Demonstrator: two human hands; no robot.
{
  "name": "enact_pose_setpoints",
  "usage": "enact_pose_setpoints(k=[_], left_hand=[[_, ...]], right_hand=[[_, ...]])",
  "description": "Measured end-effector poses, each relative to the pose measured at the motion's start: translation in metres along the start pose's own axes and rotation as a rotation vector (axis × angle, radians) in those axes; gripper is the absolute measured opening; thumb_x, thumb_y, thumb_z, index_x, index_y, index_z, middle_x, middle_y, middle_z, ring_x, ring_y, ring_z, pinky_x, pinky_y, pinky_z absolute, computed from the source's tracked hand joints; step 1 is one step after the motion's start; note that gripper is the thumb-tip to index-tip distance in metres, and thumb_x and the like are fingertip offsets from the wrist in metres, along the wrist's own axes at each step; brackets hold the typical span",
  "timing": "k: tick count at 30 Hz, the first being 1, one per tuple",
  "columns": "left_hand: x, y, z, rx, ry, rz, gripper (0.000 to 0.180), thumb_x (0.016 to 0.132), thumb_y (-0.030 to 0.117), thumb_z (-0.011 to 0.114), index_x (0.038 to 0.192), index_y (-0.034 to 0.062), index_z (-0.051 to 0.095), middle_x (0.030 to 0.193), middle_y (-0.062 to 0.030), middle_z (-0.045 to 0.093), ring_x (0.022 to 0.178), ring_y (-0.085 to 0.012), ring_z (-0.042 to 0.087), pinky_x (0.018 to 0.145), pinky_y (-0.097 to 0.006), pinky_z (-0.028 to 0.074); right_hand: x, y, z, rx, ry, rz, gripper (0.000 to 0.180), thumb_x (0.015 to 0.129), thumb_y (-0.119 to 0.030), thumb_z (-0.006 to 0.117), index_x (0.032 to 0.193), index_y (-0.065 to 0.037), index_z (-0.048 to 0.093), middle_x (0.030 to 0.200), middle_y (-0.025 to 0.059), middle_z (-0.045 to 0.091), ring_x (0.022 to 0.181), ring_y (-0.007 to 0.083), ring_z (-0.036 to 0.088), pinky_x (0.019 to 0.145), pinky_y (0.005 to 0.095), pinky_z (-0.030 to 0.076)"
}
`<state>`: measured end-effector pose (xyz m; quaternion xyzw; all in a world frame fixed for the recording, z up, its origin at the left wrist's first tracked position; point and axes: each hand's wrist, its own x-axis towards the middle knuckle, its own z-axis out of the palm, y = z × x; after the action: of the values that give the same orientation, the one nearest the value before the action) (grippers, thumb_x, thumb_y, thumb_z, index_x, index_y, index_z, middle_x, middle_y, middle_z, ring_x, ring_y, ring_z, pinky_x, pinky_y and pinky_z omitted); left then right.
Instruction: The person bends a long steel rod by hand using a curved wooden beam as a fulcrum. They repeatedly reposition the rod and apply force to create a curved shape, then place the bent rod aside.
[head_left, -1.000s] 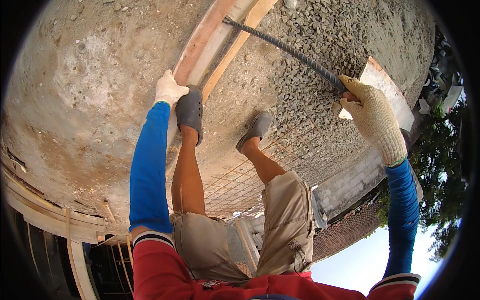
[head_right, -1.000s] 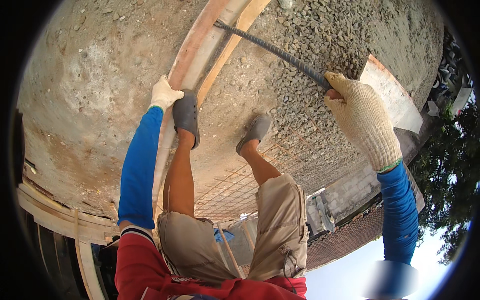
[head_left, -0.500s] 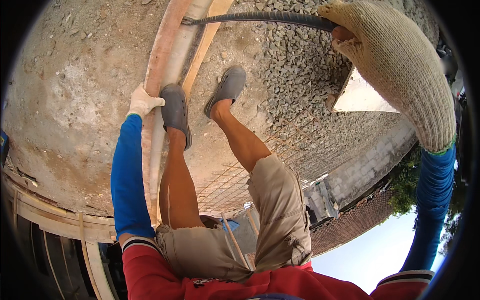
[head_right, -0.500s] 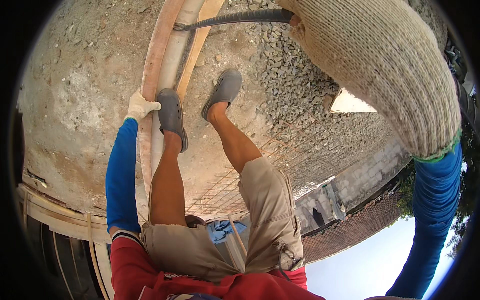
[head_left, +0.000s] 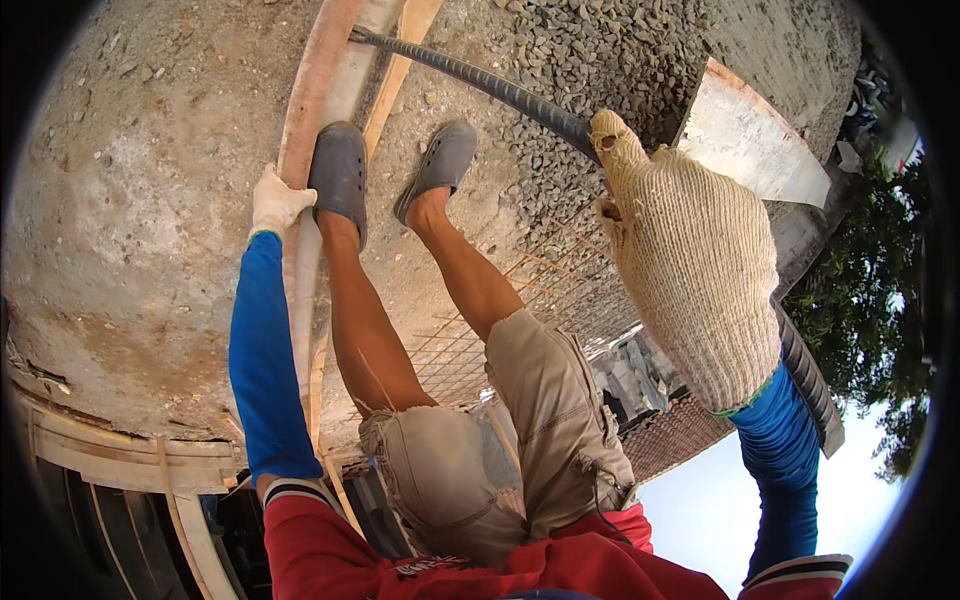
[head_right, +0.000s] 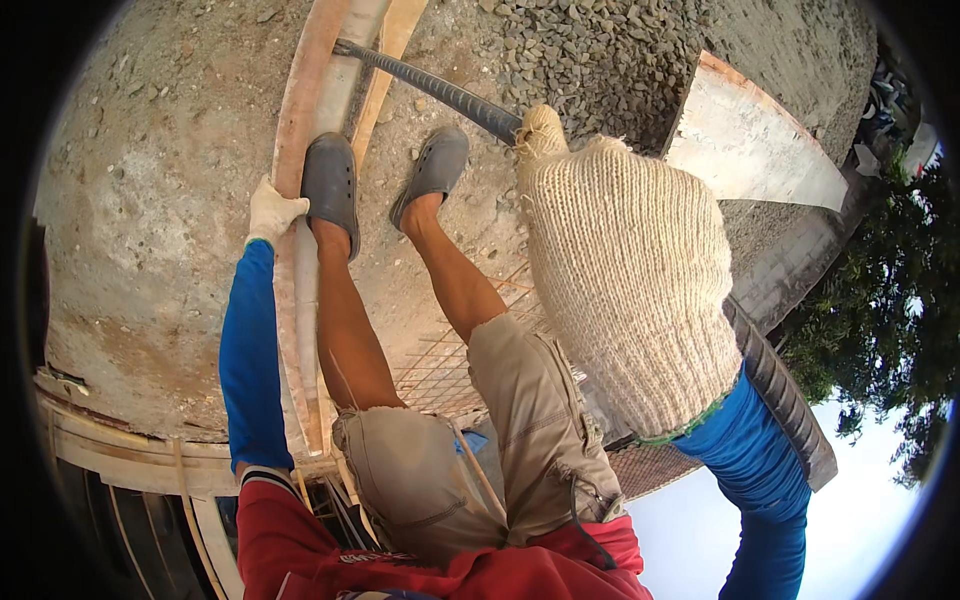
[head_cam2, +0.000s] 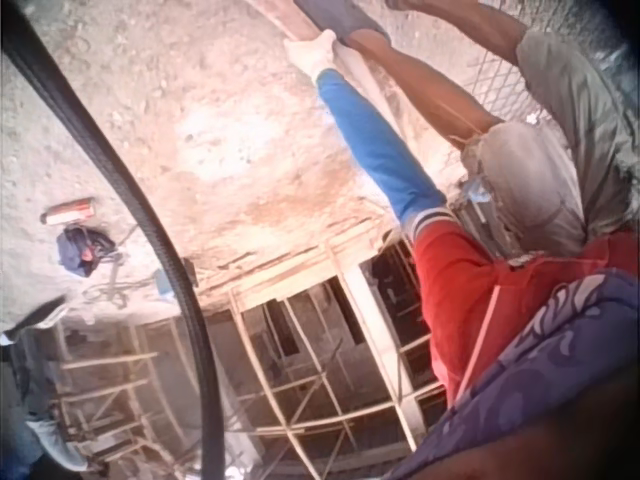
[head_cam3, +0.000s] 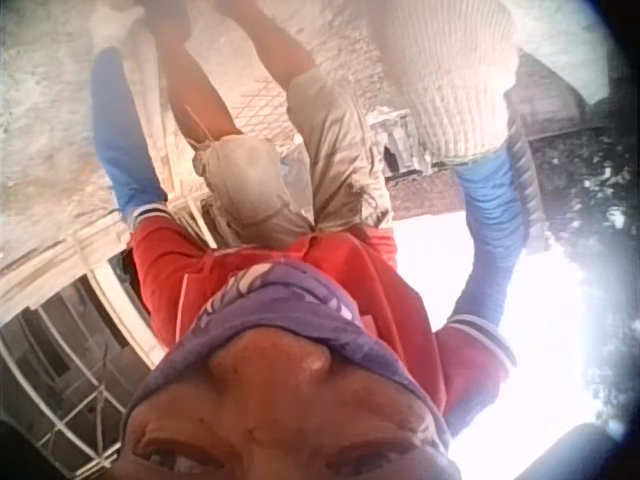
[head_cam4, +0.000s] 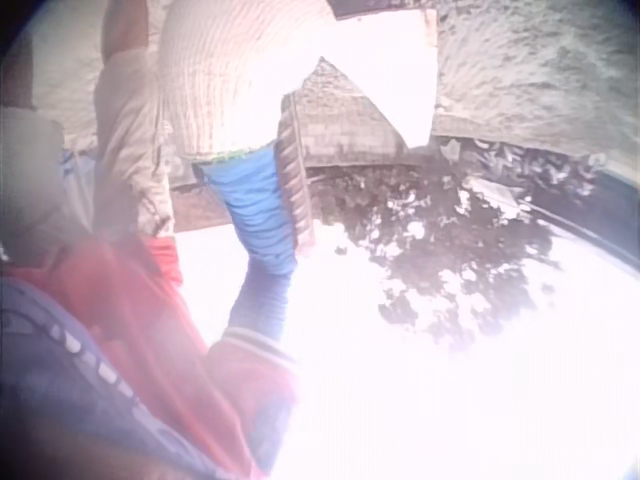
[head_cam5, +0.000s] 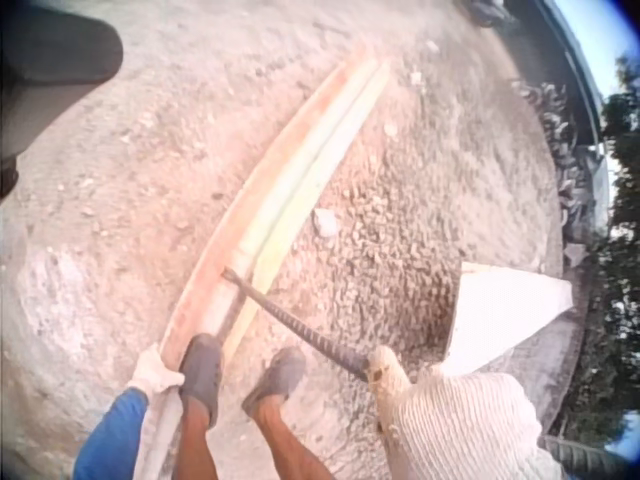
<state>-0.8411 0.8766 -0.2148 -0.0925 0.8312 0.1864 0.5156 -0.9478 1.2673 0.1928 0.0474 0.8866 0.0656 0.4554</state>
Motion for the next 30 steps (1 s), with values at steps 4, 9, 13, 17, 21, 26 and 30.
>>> enact_pose_setpoints(k=[4, 9, 13, 17, 21, 26, 30], left_hand=[[-0.002, 0.017, 0.000, -0.071, -0.038, 0.021, 0.095, 0.060, 0.027, 0.092, 0.140, -0.0092, 0.054, 0.129, -0.0300, 0.069, 0.121, -0.0406, 0.069, 0.103, -0.043, 0.056], [-0.006, -0.010, -0.007, -0.158, -0.059, 0.017, 0.094, 0.059, 0.027, 0.093, 0.136, -0.0114, 0.055, 0.127, -0.0323, 0.069, 0.120, -0.0422, 0.069, 0.103, -0.041, 0.055], [0.003, -0.015, -0.002, -0.362, -0.056, 0.018, 0.082, 0.070, 0.038, 0.091, 0.129, -0.0114, 0.063, 0.122, -0.0275, 0.072, 0.112, -0.0344, 0.072, 0.097, -0.039, 0.055], [-0.007, 0.013, 0.006, -0.506, 0.072, 0.010, 0.071, 0.088, 0.056, 0.079, 0.112, -0.0101, 0.073, 0.107, -0.0231, 0.076, 0.102, -0.0271, 0.072, 0.091, -0.037, 0.054], [0.011, -0.028, 0.024, -0.427, 0.129, -0.134, 0.077, 0.090, 0.064, 0.076, 0.114, -0.0092, 0.074, 0.101, -0.0188, 0.076, 0.095, -0.0255, 0.070, 0.086, -0.037, 0.054], [0.004, -0.015, 0.023, -0.582, 0.183, -0.061, 0.065, 0.100, 0.057, 0.068, 0.108, -0.0075, 0.073, 0.091, -0.0055, 0.068, 0.085, -0.0133, 0.056, 0.076, -0.033, 0.050], [-0.006, -0.020, 0.017, -0.477, 0.213, -0.051, 0.060, 0.100, 0.056, 0.068, 0.106, -0.0035, 0.072, 0.089, -0.0023, 0.066, 0.081, -0.0112, 0.056, 0.071, -0.030, 0.047]], right_hand=[[-0.012, -0.005, 0.004, 0.030, 0.029, 0.028, 0.038, 0.097, -0.023, 0.072, 0.135, -0.017, 0.069, 0.090, 0.0052, 0.077, 0.081, 0.0225, 0.077, 0.071, 0.0400, 0.061], [-0.005, 0.000, 0.039, 0.134, 0.048, -0.015, 0.037, 0.096, -0.024, 0.074, 0.132, -0.017, 0.070, 0.089, 0.0052, 0.077, 0.080, 0.0234, 0.077, 0.070, 0.0407, 0.061], [-0.011, -0.011, 0.037, 0.170, 0.055, 0.007, 0.040, 0.091, -0.020, 0.076, 0.131, -0.016, 0.069, 0.087, 0.0091, 0.076, 0.080, 0.0285, 0.077, 0.070, 0.0423, 0.061], [0.004, 0.047, 0.103, 0.258, -0.002, 0.061, 0.039, 0.093, -0.019, 0.073, 0.131, -0.017, 0.067, 0.079, 0.0151, 0.072, 0.076, 0.0373, 0.074, 0.065, 0.0488, 0.056], [0.006, 0.076, 0.187, 0.407, 0.030, 0.007, 0.042, 0.095, -0.022, 0.073, 0.136, -0.017, 0.066, 0.086, 0.0148, 0.072, 0.077, 0.0362, 0.073, 0.066, 0.0467, 0.057], [0.029, 0.113, 0.237, 0.508, 0.045, -0.082, 0.048, 0.093, -0.021, 0.073, 0.140, -0.019, 0.062, 0.092, 0.0112, 0.072, 0.081, 0.0338, 0.073, 0.067, 0.0463, 0.058], [0.038, 0.129, 0.282, 0.631, 0.098, -0.126, 0.053, 0.094, -0.016, 0.076, 0.145, -0.020, 0.063, 0.086, 0.0126, 0.071, 0.076, 0.0304, 0.072, 0.066, 0.0416, 0.057]])
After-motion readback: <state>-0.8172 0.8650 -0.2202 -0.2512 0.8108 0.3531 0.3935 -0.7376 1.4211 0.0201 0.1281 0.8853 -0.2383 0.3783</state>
